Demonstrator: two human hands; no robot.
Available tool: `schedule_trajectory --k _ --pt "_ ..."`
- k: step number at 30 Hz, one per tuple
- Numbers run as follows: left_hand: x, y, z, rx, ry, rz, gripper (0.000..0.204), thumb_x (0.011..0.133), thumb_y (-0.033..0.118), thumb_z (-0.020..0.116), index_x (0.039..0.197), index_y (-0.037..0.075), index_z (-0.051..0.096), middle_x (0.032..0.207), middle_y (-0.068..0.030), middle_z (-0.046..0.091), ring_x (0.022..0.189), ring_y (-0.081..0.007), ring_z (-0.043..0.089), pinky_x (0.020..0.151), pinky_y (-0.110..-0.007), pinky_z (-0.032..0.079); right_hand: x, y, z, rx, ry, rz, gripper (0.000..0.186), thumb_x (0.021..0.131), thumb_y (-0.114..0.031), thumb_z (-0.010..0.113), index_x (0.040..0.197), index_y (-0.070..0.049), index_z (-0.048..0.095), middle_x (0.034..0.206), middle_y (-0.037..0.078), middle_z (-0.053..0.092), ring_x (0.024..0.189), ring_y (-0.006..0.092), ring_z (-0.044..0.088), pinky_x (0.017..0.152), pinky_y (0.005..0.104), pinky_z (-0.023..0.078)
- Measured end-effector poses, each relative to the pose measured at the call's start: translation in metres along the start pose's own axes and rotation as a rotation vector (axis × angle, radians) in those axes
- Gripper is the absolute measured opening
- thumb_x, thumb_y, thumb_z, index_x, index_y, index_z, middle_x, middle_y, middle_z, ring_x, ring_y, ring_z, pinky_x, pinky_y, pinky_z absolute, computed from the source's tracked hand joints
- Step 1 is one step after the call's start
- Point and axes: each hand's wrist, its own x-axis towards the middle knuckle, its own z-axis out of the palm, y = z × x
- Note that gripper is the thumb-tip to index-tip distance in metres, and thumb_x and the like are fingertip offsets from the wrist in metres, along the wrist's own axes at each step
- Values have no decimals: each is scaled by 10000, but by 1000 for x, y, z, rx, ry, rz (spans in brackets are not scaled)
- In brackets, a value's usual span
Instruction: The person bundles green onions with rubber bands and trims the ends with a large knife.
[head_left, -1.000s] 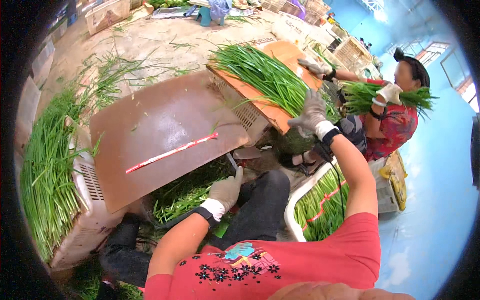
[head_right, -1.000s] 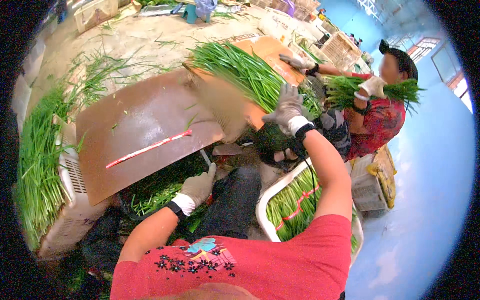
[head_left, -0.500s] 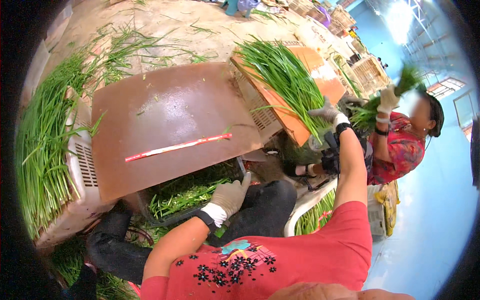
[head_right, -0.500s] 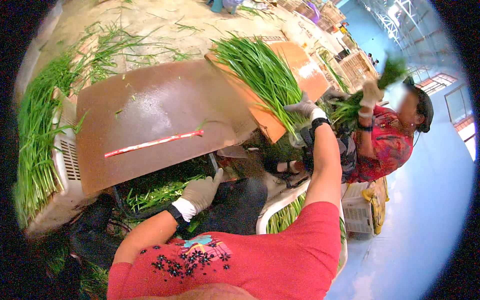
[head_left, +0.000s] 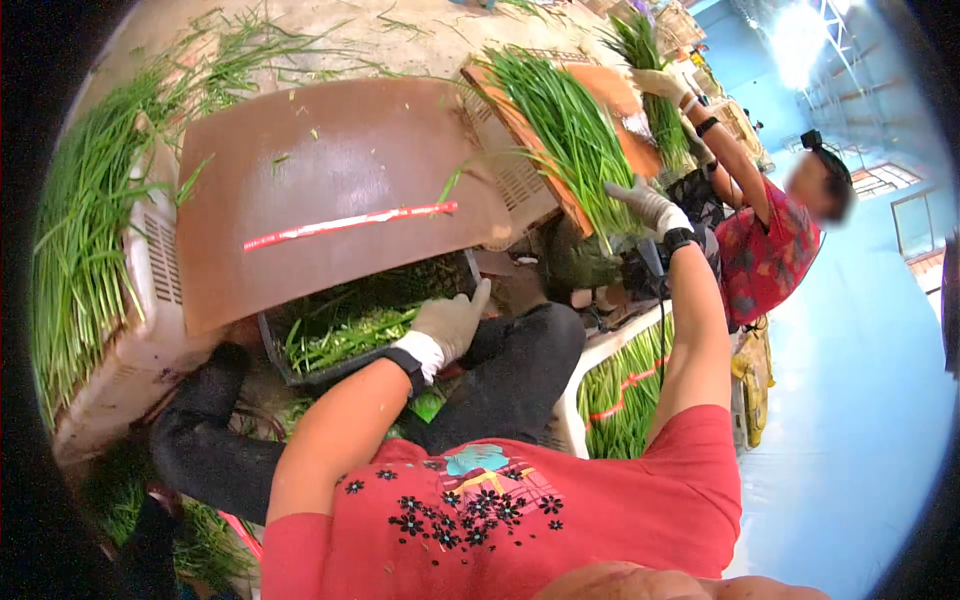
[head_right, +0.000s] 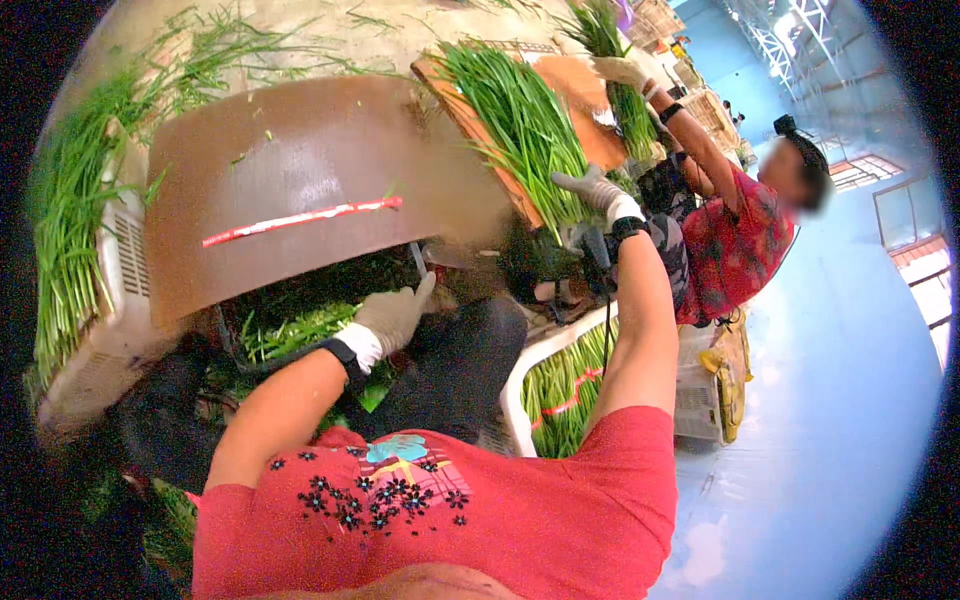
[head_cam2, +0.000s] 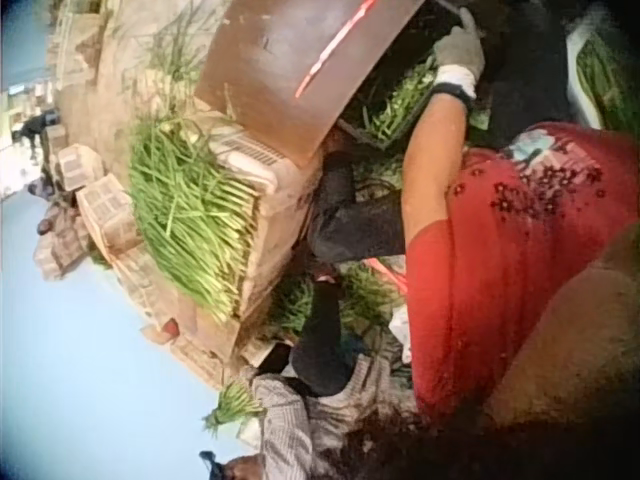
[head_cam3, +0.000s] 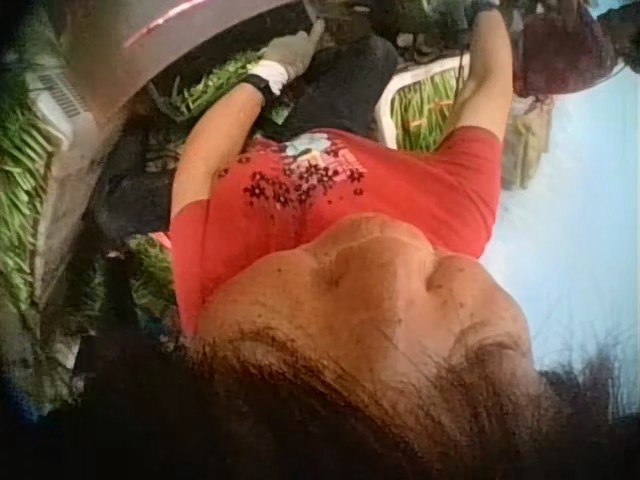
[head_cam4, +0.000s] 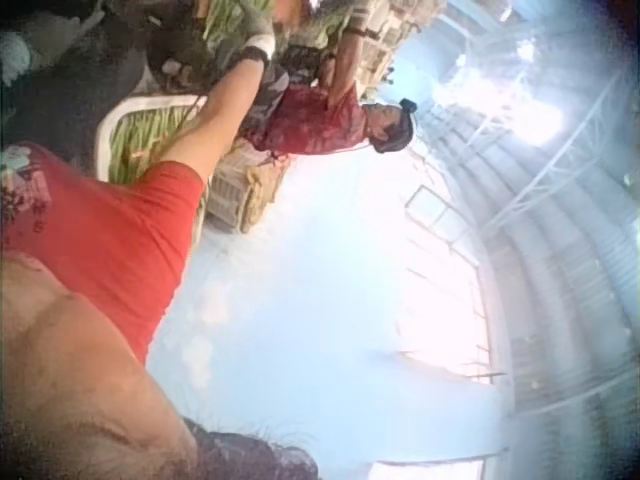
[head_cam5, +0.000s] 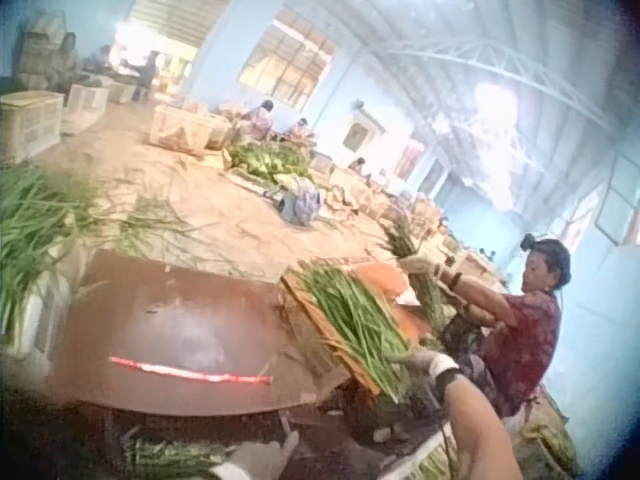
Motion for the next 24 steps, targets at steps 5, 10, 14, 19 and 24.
schedule_trajectory --k 5,10,14,19,24 --pt "2 1 4 11 -8 -19 635 934 110 444 1526 77 216 1057 -204 645 911 -362 685 747 -483 548 -8 14 44 -521 353 -96 1125 633 -379 914 1423 76 255 1366 221 476 1228 311 510 1045 380 405" --pt "0 2 2 -7 -17 -18 651 924 113 468 1525 76 221 1101 -221 636 948 -376 680 745 -487 546 -18 15 51 272 328 -156 746 612 -327 884 1176 55 579 981 138 700 836 267 663 772 350 544" --pt "-3 2 -2 -29 -19 -17 655 929 108 463 1532 77 209 1130 -227 627 958 -387 676 756 -488 545 -9 22 43 -116 330 -3 343 673 -274 784 854 4 696 855 108 698 729 187 637 679 346 521" --pt "-3 3 -3 -25 -24 -34 647 945 112 450 1540 87 198 1138 -220 629 958 -385 678 772 -477 546 -7 47 44 -283 84 -276 306 726 -299 752 959 -107 706 888 73 697 781 202 643 707 361 522" --pt "-2 3 2 -10 -1 -34 638 954 115 450 1539 86 201 1102 -213 648 952 -378 682 766 -474 549 -17 42 50 -230 16 -29 273 790 -321 703 960 -108 697 750 91 668 685 214 661 611 388 514"
